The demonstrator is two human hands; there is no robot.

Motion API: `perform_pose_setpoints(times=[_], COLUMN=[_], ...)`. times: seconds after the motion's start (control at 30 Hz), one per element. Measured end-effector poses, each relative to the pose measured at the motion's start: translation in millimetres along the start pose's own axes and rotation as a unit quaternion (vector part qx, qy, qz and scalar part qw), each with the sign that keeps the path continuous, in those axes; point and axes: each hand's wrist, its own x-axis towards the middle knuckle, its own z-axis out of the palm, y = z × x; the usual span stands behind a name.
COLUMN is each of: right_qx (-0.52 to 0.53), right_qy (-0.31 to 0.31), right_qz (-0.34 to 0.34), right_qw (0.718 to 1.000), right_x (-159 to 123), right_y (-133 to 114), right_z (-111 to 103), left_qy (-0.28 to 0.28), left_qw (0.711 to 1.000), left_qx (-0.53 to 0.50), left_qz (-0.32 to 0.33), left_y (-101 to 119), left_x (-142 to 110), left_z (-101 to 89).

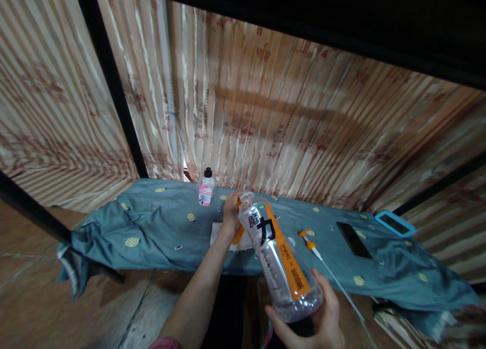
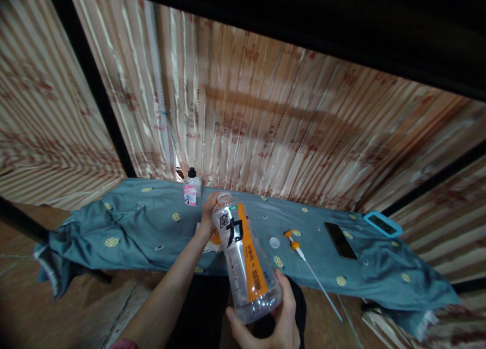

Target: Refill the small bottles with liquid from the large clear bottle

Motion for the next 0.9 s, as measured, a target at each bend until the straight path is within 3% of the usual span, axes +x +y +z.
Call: perform_pose_setpoints(times=[0.27, 0.9], right_qx=[0.013, -0.007], right_qy=[-0.008, -0.005], right_qz=[0.007, 0.038], right_qw=[1.0, 0.999], right_x=[-0.4, 1.1], right_y=[4.9, -8.6], right_z=[0.6, -1.0], left_qy=[0.005, 0.011], left_qw=[1.0, 1.0], left_qx=[-0.002, -0.011], left_qz=[-0.01, -0.012], left_y=[0.3, -1.6], left_x=[0.2, 0.5], left_z=[0.9, 0.1])
